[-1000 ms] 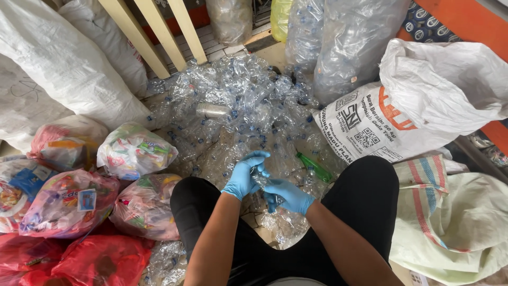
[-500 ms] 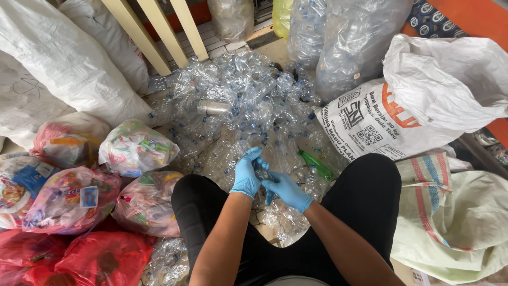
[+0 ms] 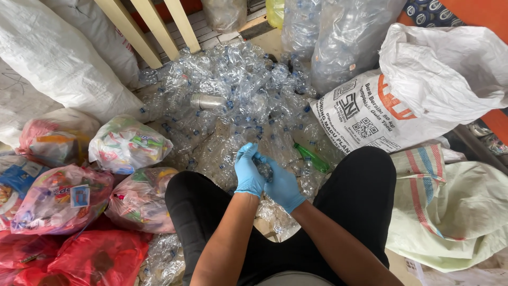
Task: The person sits on the floor surrounded by plastic waste and sorts through a pile of clear plastic bottles. They pick up individual bottles, crush them by hand, and place them into a large white sack to the right.
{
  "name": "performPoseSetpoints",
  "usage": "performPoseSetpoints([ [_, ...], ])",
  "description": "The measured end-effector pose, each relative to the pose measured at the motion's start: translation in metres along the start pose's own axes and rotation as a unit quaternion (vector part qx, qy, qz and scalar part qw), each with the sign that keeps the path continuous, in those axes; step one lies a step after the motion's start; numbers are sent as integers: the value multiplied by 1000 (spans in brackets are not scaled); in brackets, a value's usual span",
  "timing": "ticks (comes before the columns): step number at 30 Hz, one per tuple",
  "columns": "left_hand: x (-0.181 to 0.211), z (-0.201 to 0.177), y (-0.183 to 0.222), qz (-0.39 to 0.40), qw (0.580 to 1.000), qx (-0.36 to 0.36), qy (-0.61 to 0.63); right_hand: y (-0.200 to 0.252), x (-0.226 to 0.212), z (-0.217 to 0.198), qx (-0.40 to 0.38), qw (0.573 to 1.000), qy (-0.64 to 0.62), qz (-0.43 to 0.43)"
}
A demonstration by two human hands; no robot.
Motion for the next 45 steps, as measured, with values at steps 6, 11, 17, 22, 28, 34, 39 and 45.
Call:
performPoseSetpoints([
  [6,6,27,25,-113,973,-195,-46,-1,-7,-24,20,998,-59,-23],
  [11,24,38,35,-119,918,-327,-192,-12,9,-81,102,986,-115,-56],
  [17,25,-18,21,-178,938,-225,-194,-37,102,-296,305,944,-5,128],
  [22,24,-71,-30,-38,985,-138,-101,-52,95,-457,400,823,239,-325],
  [28,24,-72,-31,-38,979,-157,-125,-117,362,-496,172,807,524,-210],
  [34,43,-44,-32,-35,986,-118,-111,-130,427,-448,-14,655,754,-52],
  [39,101,6,-45,66,974,-156,-152,-172,141,-324,97,875,332,-338],
  [45,105,-4,-78,167,955,-157,-191,-206,239,-106,-169,983,72,-15],
])
Point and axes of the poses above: each hand's wrist, its own y-axis away from the middle knuckle, its own z-axis out of the palm, x = y × z, the point moved 8 cm from there along -y, towards the middle knuckle, and after that the axes turned 15 degrees about -z, right-handed, at the moved point
